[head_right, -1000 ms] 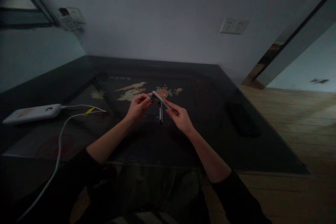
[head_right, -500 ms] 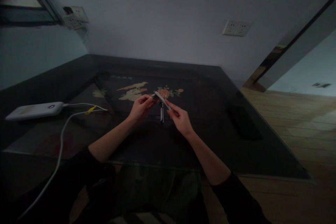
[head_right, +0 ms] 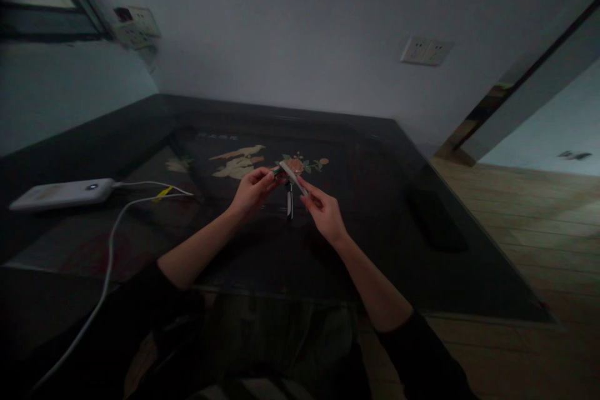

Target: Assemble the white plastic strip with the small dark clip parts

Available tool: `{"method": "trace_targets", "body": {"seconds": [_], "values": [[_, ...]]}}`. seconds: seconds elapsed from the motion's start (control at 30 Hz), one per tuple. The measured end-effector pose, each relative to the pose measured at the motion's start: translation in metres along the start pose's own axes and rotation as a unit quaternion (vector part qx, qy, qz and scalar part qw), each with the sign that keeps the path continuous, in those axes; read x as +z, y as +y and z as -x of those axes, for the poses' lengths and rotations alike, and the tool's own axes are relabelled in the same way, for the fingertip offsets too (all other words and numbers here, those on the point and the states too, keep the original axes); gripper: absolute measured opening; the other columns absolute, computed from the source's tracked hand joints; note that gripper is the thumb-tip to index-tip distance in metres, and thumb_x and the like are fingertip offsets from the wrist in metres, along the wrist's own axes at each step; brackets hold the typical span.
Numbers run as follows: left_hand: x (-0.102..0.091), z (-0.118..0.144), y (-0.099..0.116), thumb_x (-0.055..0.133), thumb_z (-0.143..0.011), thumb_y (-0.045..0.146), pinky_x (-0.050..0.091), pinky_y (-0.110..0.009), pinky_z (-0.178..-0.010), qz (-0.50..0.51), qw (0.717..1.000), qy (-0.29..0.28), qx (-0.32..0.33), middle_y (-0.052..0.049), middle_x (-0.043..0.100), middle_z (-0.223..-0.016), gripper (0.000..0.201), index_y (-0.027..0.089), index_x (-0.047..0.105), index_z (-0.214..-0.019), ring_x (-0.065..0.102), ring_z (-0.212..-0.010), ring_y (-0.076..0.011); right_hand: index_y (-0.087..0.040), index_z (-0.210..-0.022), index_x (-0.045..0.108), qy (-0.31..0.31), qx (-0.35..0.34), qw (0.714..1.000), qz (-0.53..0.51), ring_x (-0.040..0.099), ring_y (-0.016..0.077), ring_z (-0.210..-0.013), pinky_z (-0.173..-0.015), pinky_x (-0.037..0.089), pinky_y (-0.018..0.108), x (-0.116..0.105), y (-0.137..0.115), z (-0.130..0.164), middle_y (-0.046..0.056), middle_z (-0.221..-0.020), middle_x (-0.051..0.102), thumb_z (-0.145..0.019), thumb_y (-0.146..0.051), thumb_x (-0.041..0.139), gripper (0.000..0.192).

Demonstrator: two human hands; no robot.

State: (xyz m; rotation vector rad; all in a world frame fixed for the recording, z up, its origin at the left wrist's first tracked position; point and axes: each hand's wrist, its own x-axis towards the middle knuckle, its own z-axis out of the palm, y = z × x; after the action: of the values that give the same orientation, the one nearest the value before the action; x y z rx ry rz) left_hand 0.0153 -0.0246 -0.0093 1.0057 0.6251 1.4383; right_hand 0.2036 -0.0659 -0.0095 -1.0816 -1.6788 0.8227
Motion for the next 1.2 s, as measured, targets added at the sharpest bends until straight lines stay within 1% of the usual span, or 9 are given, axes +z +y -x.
{"method": "trace_targets", "body": {"seconds": [0.27,0.4,0.53,0.63,0.73,0.9,1.0,1.1,1.2], "values": [[-0.0002,-0.0002,0.0004,0.087,-0.06,0.042,0.053,-0.029,-0.085,-0.002,1.0,-0.001,0.005,-0.002,0.074,-0.086,0.035,0.017,0.066,-0.07,0.069,-0.081,-0.0138,-0.018,-0.134,0.063,0.001,-0.016,1.0,0.019,0.056,0.0165,-0.065,-0.058,0.05,0.029,-0.0012,0.0003,-0.001,0.007,-0.082,0.068,-0.09,-0.029,0.058,0.046],[0.0004,0.0002,0.0003,0.088,-0.059,0.04,0.053,-0.029,-0.086,0.011,1.0,-0.003,0.003,-0.002,0.074,-0.087,0.034,0.016,0.066,-0.069,0.068,-0.083,-0.0136,-0.018,-0.135,0.062,-0.005,-0.014,1.0,0.013,0.061,0.0174,-0.072,-0.063,0.053,0.03,-0.0003,0.0021,-0.0002,0.007,-0.094,0.072,-0.09,-0.028,0.058,0.046],[-0.0001,0.0003,-0.0008,0.088,-0.059,0.041,0.053,-0.029,-0.087,0.018,1.0,0.002,0.0,-0.002,0.073,-0.086,0.035,0.016,0.065,-0.069,0.068,-0.081,-0.0131,-0.021,-0.134,0.063,-0.003,-0.027,1.0,0.013,0.066,0.0216,-0.088,-0.075,0.057,0.035,0.0008,0.0043,0.0007,0.009,-0.108,0.073,-0.09,-0.028,0.058,0.044],[-0.0004,0.0006,-0.0011,0.087,-0.061,0.04,0.052,-0.03,-0.09,0.021,1.0,-0.002,0.001,-0.001,0.073,-0.088,0.034,0.017,0.065,-0.07,0.068,-0.084,-0.0134,-0.022,-0.134,0.062,-0.009,-0.033,0.999,0.01,0.067,0.0232,-0.098,-0.083,0.057,0.038,0.0017,0.0061,0.0009,0.008,-0.118,0.071,-0.09,-0.027,0.058,0.044],[0.0012,0.0017,0.0003,0.087,-0.061,0.039,0.051,-0.032,-0.092,0.029,1.0,-0.009,-0.001,-0.003,0.074,-0.094,0.034,0.016,0.064,-0.07,0.068,-0.092,-0.0162,-0.022,-0.134,0.062,-0.013,-0.038,0.999,0.006,0.066,0.0235,-0.105,-0.09,0.055,0.039,0.0031,0.0058,0.0014,0.008,-0.127,0.068,-0.09,-0.026,0.058,0.044],[0.0052,0.0033,0.004,0.089,-0.06,0.038,0.051,-0.031,-0.093,0.039,0.999,-0.007,0.003,-0.006,0.075,-0.102,0.035,0.015,0.064,-0.07,0.068,-0.103,-0.0189,-0.022,-0.133,0.063,-0.018,-0.045,0.999,-0.008,0.066,0.0243,-0.108,-0.092,0.055,0.04,0.005,0.0035,0.0024,0.007,-0.126,0.069,-0.09,-0.025,0.059,0.043],[0.005,0.0028,0.0038,0.089,-0.058,0.039,0.052,-0.031,-0.092,0.036,0.999,0.0,0.004,-0.005,0.075,-0.097,0.037,0.016,0.063,-0.069,0.069,-0.095,-0.0167,-0.022,-0.133,0.063,-0.014,-0.046,0.999,-0.011,0.067,0.0242,-0.108,-0.091,0.056,0.039,0.0043,0.0053,0.0016,0.006,-0.124,0.07,-0.09,-0.025,0.06,0.043],[0.0037,0.0022,0.0025,0.089,-0.057,0.04,0.052,-0.03,-0.089,0.032,0.999,0.005,0.0,-0.002,0.074,-0.089,0.039,0.016,0.062,-0.069,0.069,-0.084,-0.0134,-0.023,-0.133,0.062,-0.001,-0.05,0.999,-0.004,0.066,0.0246,-0.111,-0.096,0.054,0.041,0.0026,0.0079,0.0002,0.006,-0.128,0.068,-0.09,-0.025,0.059,0.043],[0.0032,0.0025,0.0021,0.088,-0.059,0.04,0.052,-0.03,-0.089,0.033,0.999,0.0,-0.006,-0.002,0.073,-0.089,0.037,0.016,0.063,-0.07,0.069,-0.086,-0.014,-0.021,-0.134,0.061,0.009,-0.05,0.999,0.003,0.065,0.0254,-0.114,-0.1,0.052,0.043,0.0011,0.0089,-0.0009,0.007,-0.132,0.066,-0.091,-0.023,0.058,0.044]]}}
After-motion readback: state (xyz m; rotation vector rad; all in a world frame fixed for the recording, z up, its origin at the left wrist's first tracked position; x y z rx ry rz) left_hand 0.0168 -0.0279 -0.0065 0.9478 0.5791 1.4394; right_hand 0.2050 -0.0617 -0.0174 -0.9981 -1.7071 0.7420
